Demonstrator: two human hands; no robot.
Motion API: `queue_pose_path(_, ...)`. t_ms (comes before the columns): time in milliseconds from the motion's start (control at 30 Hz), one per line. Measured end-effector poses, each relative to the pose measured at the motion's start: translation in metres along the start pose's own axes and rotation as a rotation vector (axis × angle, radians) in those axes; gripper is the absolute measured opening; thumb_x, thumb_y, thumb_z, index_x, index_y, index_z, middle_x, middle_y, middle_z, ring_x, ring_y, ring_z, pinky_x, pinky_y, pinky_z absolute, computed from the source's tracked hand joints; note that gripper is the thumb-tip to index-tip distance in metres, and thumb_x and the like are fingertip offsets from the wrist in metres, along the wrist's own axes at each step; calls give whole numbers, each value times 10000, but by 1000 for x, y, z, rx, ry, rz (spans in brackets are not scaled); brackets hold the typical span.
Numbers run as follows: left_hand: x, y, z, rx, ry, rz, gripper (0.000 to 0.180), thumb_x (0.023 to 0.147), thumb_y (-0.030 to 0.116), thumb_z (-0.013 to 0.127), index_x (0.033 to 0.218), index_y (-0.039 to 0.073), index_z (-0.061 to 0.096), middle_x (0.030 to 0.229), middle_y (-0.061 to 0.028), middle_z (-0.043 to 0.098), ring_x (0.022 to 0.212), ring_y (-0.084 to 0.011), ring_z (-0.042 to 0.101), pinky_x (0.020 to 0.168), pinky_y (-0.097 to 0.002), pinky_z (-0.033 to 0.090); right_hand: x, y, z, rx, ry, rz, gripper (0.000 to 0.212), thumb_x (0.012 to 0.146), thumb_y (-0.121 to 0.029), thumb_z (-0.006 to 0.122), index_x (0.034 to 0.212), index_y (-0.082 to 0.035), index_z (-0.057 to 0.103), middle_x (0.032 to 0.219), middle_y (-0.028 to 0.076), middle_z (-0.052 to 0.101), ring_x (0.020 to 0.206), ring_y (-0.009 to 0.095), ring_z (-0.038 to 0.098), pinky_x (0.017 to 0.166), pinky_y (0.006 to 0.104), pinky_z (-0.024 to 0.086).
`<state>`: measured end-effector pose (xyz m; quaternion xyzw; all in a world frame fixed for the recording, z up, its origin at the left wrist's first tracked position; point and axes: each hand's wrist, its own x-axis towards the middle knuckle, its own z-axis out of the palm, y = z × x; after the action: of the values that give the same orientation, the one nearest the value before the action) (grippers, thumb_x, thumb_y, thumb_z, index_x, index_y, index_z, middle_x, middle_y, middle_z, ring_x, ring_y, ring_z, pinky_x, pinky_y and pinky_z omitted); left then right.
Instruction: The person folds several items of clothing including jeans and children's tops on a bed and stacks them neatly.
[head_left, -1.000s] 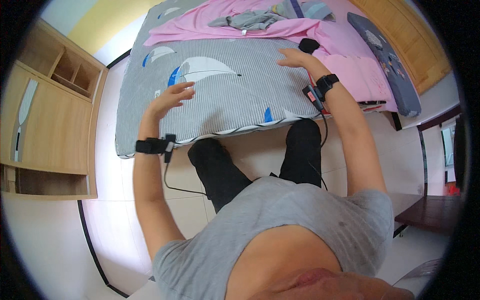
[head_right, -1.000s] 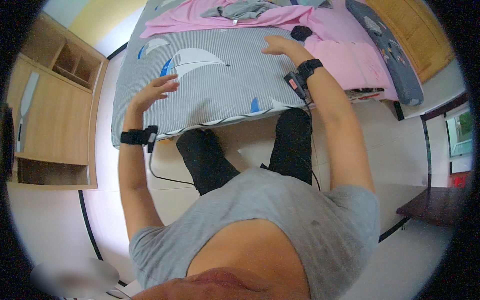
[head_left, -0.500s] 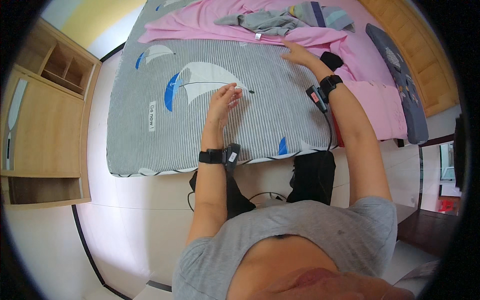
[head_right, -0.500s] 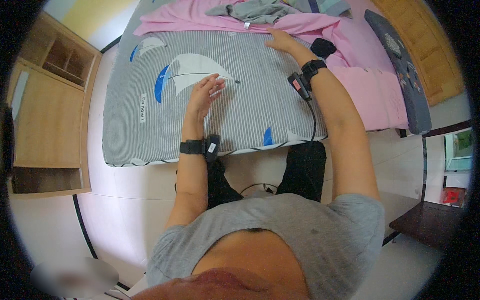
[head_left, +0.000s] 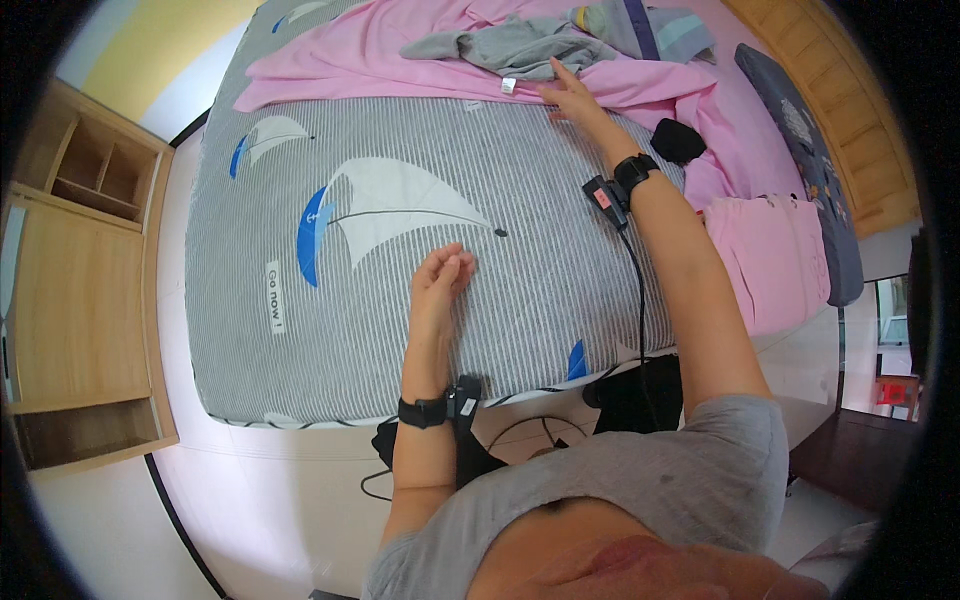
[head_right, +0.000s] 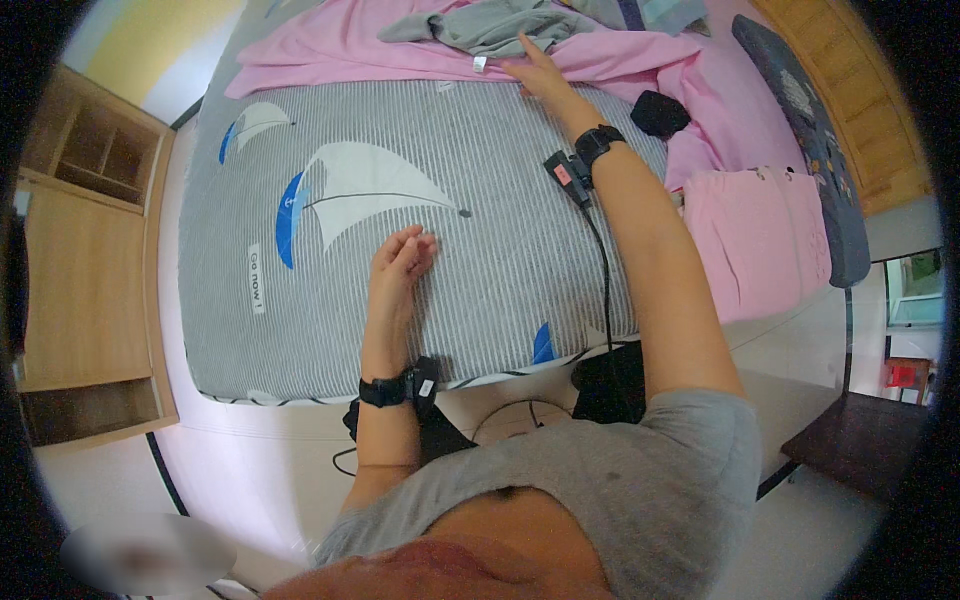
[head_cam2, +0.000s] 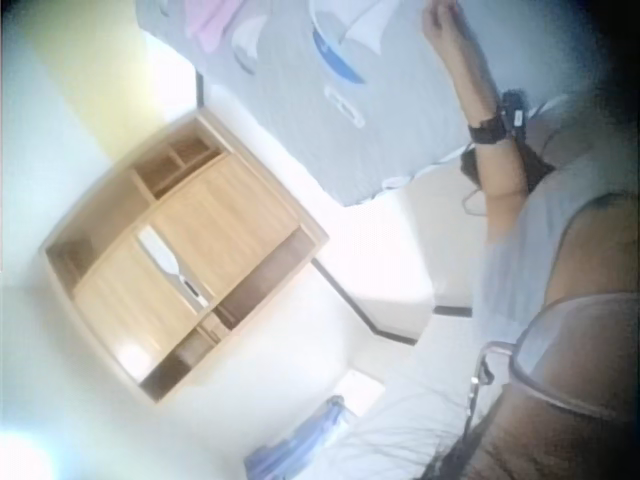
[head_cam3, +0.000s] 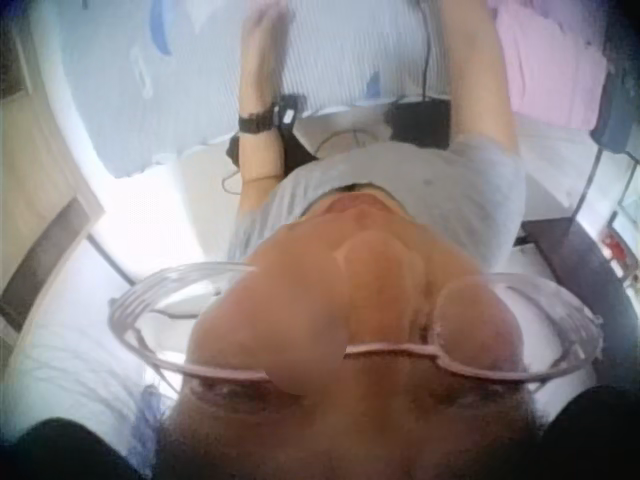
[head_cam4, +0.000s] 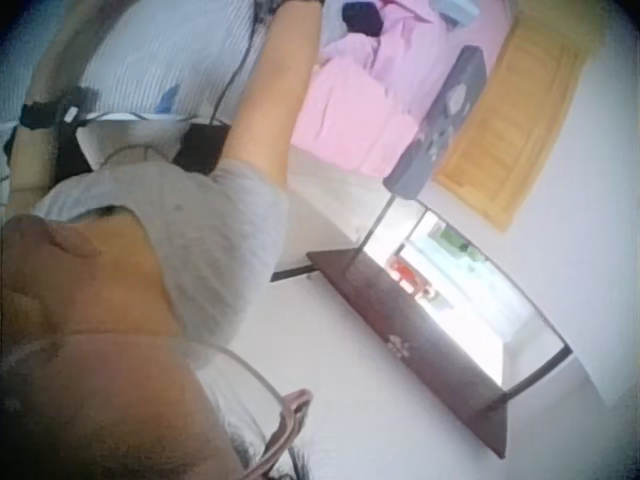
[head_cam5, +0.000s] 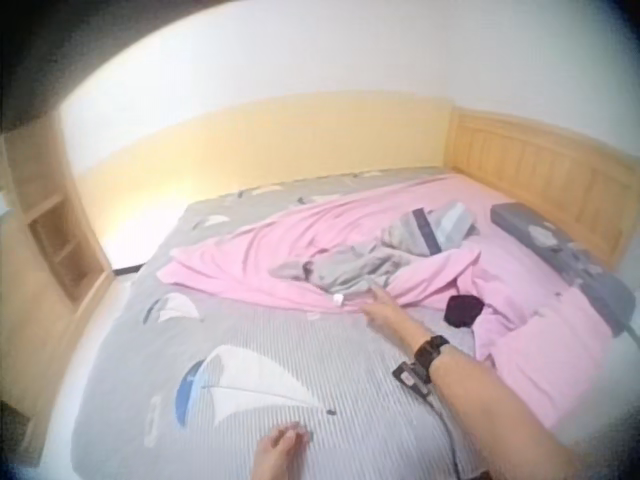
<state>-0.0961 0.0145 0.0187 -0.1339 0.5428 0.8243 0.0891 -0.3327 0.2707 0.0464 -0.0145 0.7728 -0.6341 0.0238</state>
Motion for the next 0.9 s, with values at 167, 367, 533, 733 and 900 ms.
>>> queue_pose_path(167,-7,7,3,69,-6,20,239,864,138,479,1057,-1,501,936,-78,584,832,-131,560,742,-248,446,24,14,-4,163,28,68,755,753,-238,626,1336,-79,174,1241,140,407,1013,194,452,655,291,433)
queue_pose_path(367,-21,26,13,87,-41,48,256,861,155,488,1069,6,503,934,-64,585,848,-126,549,760,-252,434,15,-17,-3,106,57,-209,617,787,-222,594,1293,-77,272,1246,143,405,1106,190,411,822,318,398)
queue_pose_path(533,-22,23,8,52,-77,113,329,873,235,471,1112,9,469,947,-67,571,855,-135,542,755,-261,431,-89,-116,33,-4,-144,-499,550,805,-235,576,1273,-85,327,1253,164,402,1167,225,379,911,339,350)
queue_pose_path(733,-29,24,4,-230,-37,49,543,872,437,403,1209,13,354,1062,-102,480,945,-198,494,754,-338,431,-216,-124,68,-393,-414,-532,598,748,-342,615,1213,-36,395,1163,196,478,1079,294,475,880,358,391)
queue_pose_path(900,-34,17,5,-193,-146,-83,499,869,395,422,1195,21,365,1073,-120,478,966,-208,478,772,-383,423,-260,-73,84,-373,-726,-256,682,690,-427,637,1156,29,436,1088,205,529,990,306,540,818,349,436)
